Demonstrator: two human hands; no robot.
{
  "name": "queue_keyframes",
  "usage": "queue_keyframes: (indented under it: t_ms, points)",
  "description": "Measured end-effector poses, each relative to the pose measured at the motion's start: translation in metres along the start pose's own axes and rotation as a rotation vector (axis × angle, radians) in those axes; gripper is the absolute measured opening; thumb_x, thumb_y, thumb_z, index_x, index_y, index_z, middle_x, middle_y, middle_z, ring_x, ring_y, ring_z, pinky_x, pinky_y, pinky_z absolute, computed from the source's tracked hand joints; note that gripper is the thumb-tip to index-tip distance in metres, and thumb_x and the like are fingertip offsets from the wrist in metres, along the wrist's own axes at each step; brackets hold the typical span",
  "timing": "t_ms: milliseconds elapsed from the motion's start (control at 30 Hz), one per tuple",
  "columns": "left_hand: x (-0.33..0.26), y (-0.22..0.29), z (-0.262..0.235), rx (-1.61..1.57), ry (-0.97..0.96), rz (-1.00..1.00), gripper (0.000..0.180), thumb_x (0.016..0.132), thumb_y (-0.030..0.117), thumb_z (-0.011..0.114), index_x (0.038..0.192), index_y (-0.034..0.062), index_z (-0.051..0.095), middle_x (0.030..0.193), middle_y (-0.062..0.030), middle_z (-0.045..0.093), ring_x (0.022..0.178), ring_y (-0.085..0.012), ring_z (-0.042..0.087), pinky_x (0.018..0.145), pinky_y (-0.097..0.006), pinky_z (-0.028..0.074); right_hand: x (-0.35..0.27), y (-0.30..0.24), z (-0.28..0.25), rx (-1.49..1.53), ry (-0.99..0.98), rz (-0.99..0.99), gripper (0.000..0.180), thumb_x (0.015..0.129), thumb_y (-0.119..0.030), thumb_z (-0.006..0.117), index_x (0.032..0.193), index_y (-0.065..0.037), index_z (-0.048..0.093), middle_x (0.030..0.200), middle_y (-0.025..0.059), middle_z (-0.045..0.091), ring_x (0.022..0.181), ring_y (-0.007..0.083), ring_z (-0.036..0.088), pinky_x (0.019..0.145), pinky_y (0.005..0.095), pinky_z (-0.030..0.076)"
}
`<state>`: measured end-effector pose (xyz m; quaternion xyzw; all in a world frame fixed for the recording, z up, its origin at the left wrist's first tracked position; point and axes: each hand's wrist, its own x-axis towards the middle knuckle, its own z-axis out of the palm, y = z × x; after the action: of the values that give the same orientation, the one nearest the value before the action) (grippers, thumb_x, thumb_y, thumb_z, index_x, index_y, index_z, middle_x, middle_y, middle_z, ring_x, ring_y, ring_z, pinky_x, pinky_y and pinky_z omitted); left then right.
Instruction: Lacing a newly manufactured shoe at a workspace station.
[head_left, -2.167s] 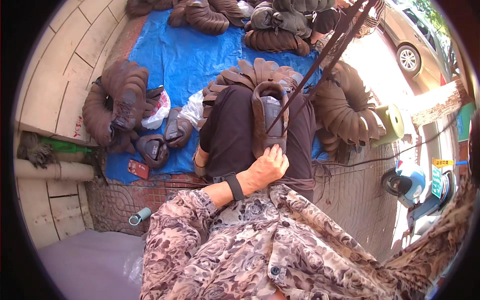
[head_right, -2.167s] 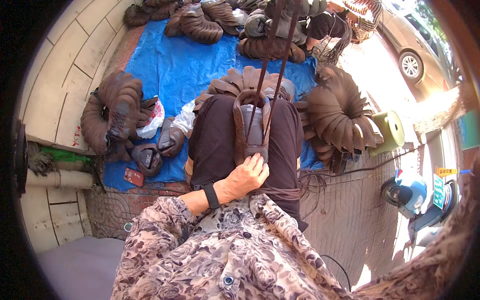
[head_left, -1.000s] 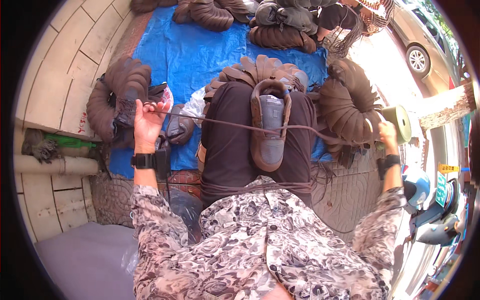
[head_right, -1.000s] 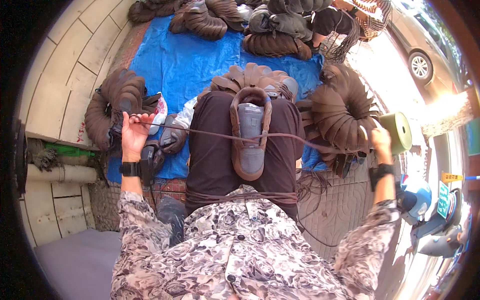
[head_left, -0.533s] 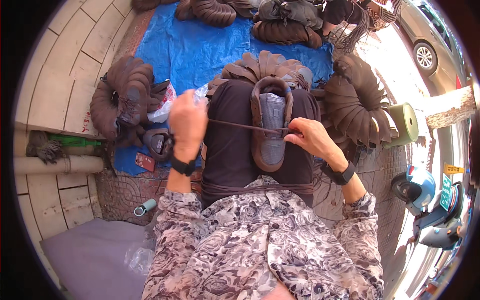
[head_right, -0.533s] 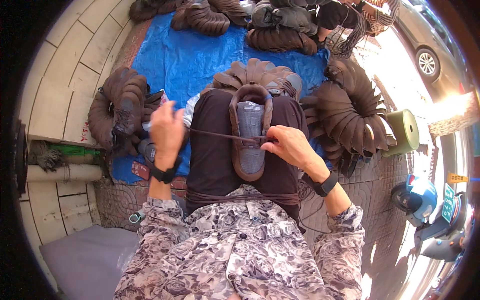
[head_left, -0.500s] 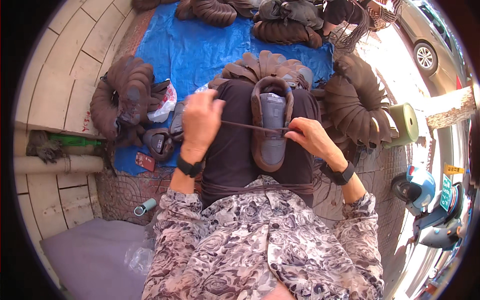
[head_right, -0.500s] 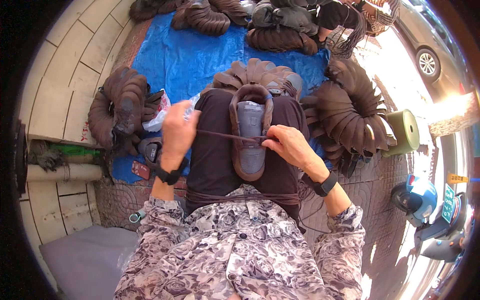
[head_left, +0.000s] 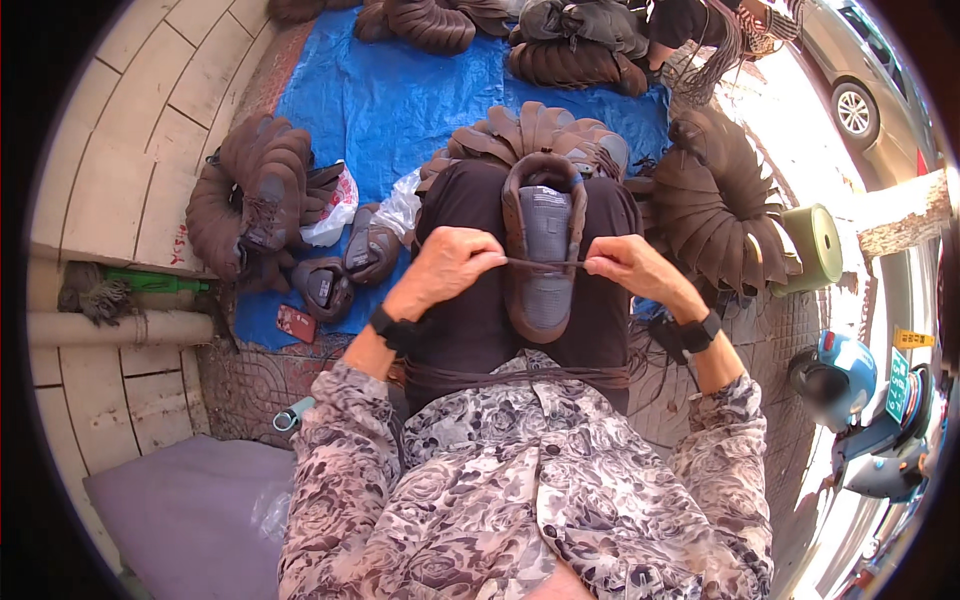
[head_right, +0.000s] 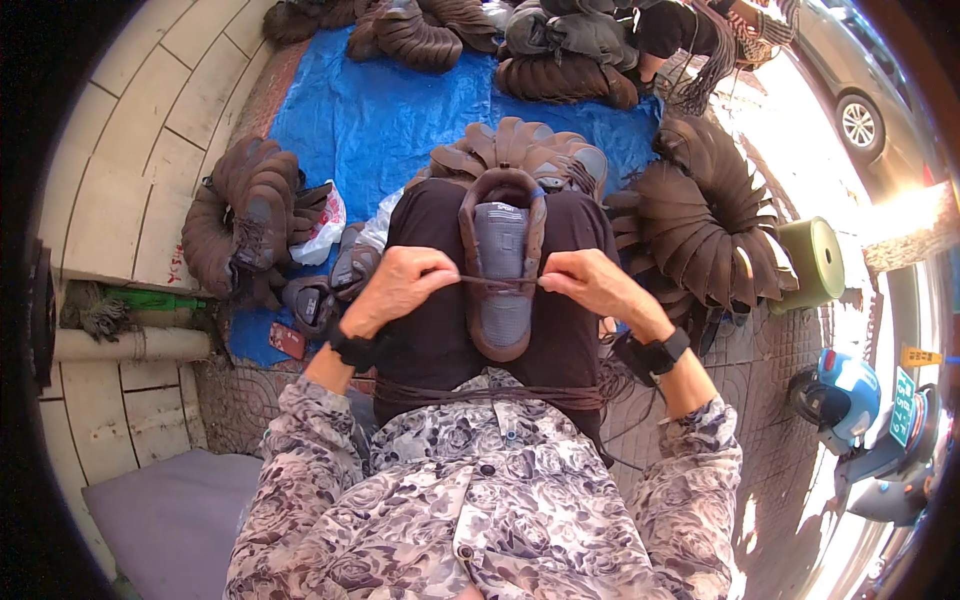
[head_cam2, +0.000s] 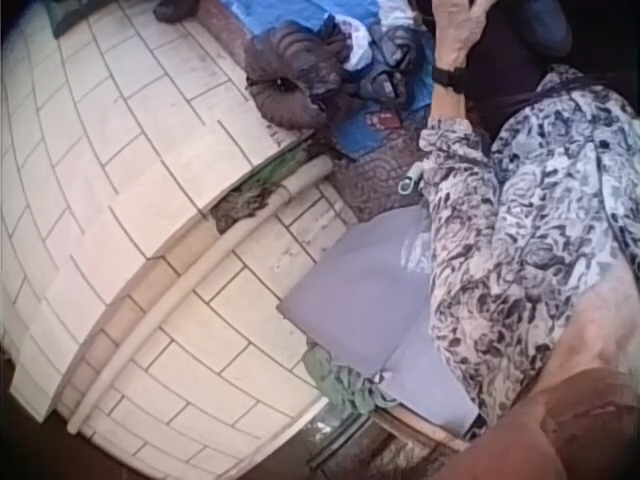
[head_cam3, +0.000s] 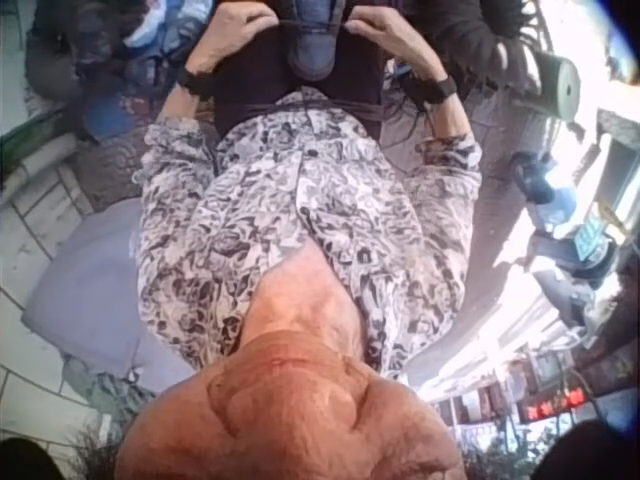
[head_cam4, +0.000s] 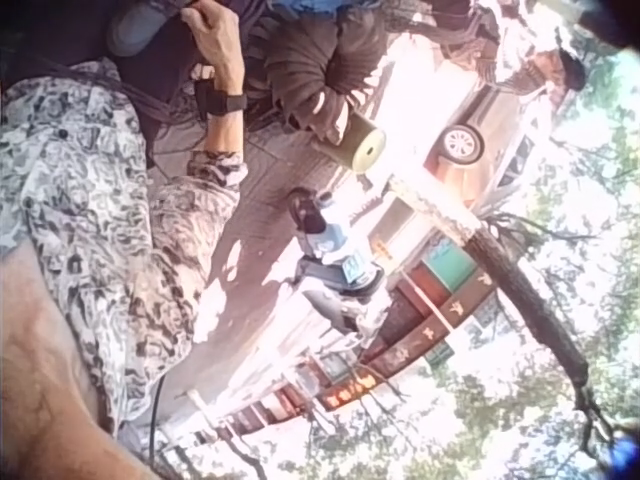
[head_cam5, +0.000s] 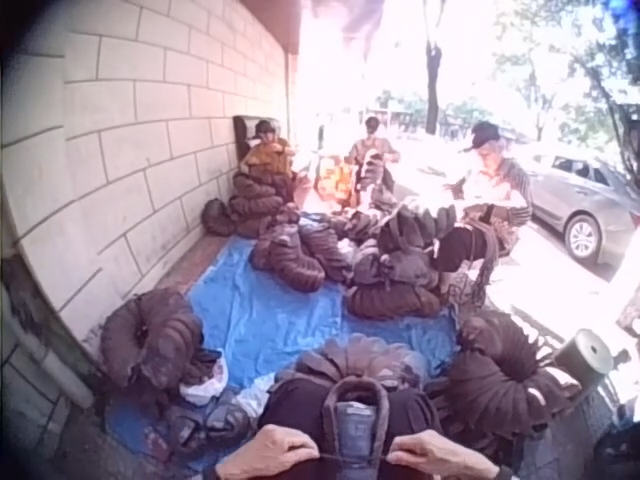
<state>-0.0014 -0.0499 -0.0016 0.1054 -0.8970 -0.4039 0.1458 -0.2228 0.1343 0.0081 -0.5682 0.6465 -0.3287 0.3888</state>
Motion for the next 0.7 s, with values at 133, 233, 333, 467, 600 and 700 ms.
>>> queue_keyframes:
  t_ms: [133, 233, 333, 467, 600, 700]
  points:
    - [-0.054, -0.036, -0.065, 0.054, -0.073, -0.208, 0.014, 0.080, 0.012, 0.064, 0.084, -0.0004, 0.068, 0.078, -0.0115, 0.068, 0.070, -0.0201, 0.066, 0.063, -0.030, 0.050, -0.064, 0.038, -0.067, -0.021, -0.018, 0.231, 0.006, 0.087, -0.006, 0.057, 0.085, -0.001, 0.059, 0.065, -0.0024, 0.050, 0.061, 0.0054, 0.047, 0.053, 0.0227, 0.040]
    - [-0.134, -0.062, -0.127, 0.118, -0.010, -0.481, 0.012, 0.079, 0.008, 0.063, 0.085, -0.0020, 0.068, 0.074, -0.0102, 0.067, 0.065, -0.0149, 0.063, 0.060, -0.027, 0.048, -0.133, 0.064, -0.122, -0.113, 0.106, 0.412, 0.009, 0.087, -0.009, 0.058, 0.084, 0.000, 0.060, 0.067, -0.0004, 0.054, 0.061, 0.0063, 0.050, 0.053, 0.0225, 0.041]
    - [-0.209, -0.084, -0.166, 0.256, 0.104, -0.532, 0.013, 0.078, 0.006, 0.062, 0.086, -0.0024, 0.068, 0.068, -0.0076, 0.065, 0.060, -0.0122, 0.060, 0.056, -0.026, 0.046, -0.215, 0.082, -0.163, -0.144, 0.344, 0.508, 0.009, 0.086, -0.008, 0.059, 0.082, 0.000, 0.060, 0.065, 0.0012, 0.055, 0.059, 0.0080, 0.052, 0.054, 0.0228, 0.043]
    - [-0.255, -0.074, -0.191, 0.386, 0.145, -0.779, 0.013, 0.076, 0.006, 0.062, 0.085, -0.0026, 0.067, 0.072, -0.0125, 0.066, 0.064, -0.0199, 0.064, 0.059, -0.029, 0.048, -0.296, 0.107, -0.184, -0.340, 0.479, 0.578, 0.008, 0.085, -0.006, 0.058, 0.084, 0.000, 0.061, 0.065, 0.0014, 0.056, 0.060, 0.0078, 0.053, 0.056, 0.0229, 0.042]
    - [-0.301, -0.093, -0.198, 0.639, 0.316, -0.594, 0.011, 0.078, 0.004, 0.061, 0.086, -0.0020, 0.064, 0.070, -0.0103, 0.062, 0.062, -0.0235, 0.059, 0.061, -0.031, 0.046, -0.346, 0.144, -0.178, -0.673, 0.714, 0.556, 0.010, 0.087, -0.006, 0.055, 0.092, -0.001, 0.063, 0.072, 0.0087, 0.058, 0.067, 0.0177, 0.057, 0.065, 0.0288, 0.045]
    - [-0.312, -0.108, -0.193, 1.079, 0.425, -0.611, 0.016, 0.082, 0.011, 0.061, 0.097, 0.0037, 0.064, 0.078, -0.0128, 0.063, 0.072, -0.0322, 0.060, 0.071, -0.035, 0.048, -0.387, 0.177, -0.149, -1.141, 0.899, 0.565, 0.016, 0.087, -0.011, 0.057, 0.100, -0.007, 0.064, 0.085, 0.0154, 0.061, 0.077, 0.0292, 0.059, 0.075, 0.0378, 0.045]
